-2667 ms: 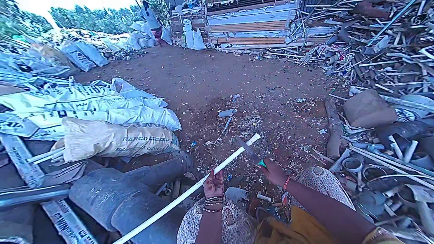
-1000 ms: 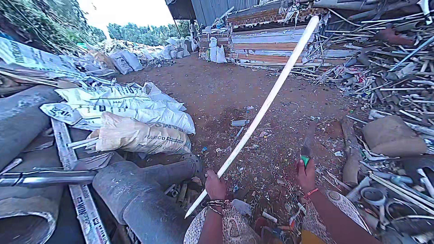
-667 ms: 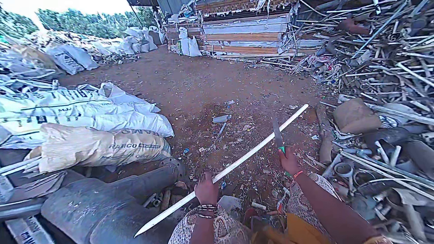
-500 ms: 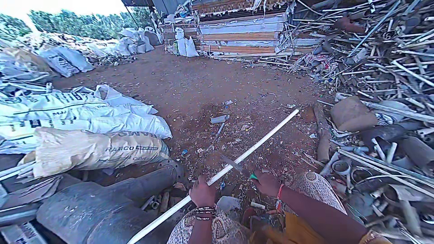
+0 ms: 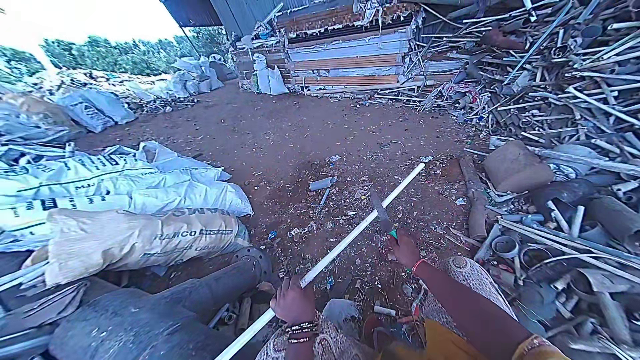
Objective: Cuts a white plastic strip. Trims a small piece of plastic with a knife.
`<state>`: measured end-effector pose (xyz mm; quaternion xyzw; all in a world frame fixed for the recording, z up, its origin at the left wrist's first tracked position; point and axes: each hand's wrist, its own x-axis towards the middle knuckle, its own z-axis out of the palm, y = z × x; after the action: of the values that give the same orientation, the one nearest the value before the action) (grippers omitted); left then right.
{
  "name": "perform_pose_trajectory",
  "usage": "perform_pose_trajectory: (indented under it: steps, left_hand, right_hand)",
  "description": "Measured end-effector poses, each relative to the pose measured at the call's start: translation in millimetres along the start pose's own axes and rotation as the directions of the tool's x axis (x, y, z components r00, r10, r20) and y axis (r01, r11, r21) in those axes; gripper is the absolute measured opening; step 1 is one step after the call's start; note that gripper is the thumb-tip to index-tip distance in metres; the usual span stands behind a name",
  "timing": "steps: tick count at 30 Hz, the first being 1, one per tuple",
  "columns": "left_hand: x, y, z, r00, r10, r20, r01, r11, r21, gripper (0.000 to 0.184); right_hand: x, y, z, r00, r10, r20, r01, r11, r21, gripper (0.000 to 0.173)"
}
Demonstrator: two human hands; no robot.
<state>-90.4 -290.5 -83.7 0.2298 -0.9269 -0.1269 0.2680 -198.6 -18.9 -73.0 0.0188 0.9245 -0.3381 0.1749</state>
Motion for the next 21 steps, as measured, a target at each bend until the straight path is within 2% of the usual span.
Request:
perform_pose_trajectory:
  steps: [2,5,9,13,16,21]
  left_hand:
    - [0,-2,-4,1.000,-0.008,-0.023,0.008,1.000,0.023,0.014]
    - [3,0,-6,0.997,-0.043,0.057,0.040,0.998,0.056,0.016]
    - [-3,6,-2,0.995,-0.069,0.066,0.065,0.996,0.058,0.017]
    - [-1,2,-6,0.995,-0.088,0.043,0.086,0.995,0.052,0.019]
    - [-4,4,-5,0.998,-0.061,0.018,0.060,0.997,0.045,0.015]
    - [-2,5,-3,0.997,-0.079,0.023,0.078,0.996,0.035,0.016]
  right_hand:
    - [3,4,-6,0.999,0.006,0.033,-0.004,0.998,-0.069,0.054]
    - [-7,4,0,0.984,-0.074,0.162,0.105,0.975,-0.196,0.052]
    - [-1,2,4,0.999,-0.005,0.052,0.007,1.000,-0.025,0.051]
    - [-9,0,2,0.986,-0.054,0.158,0.079,0.984,-0.158,0.053]
    - [-8,1,3,0.993,-0.027,0.119,0.037,0.995,-0.090,0.053]
    - [-12,-1,4,0.989,-0.058,0.134,0.075,0.990,-0.122,0.052]
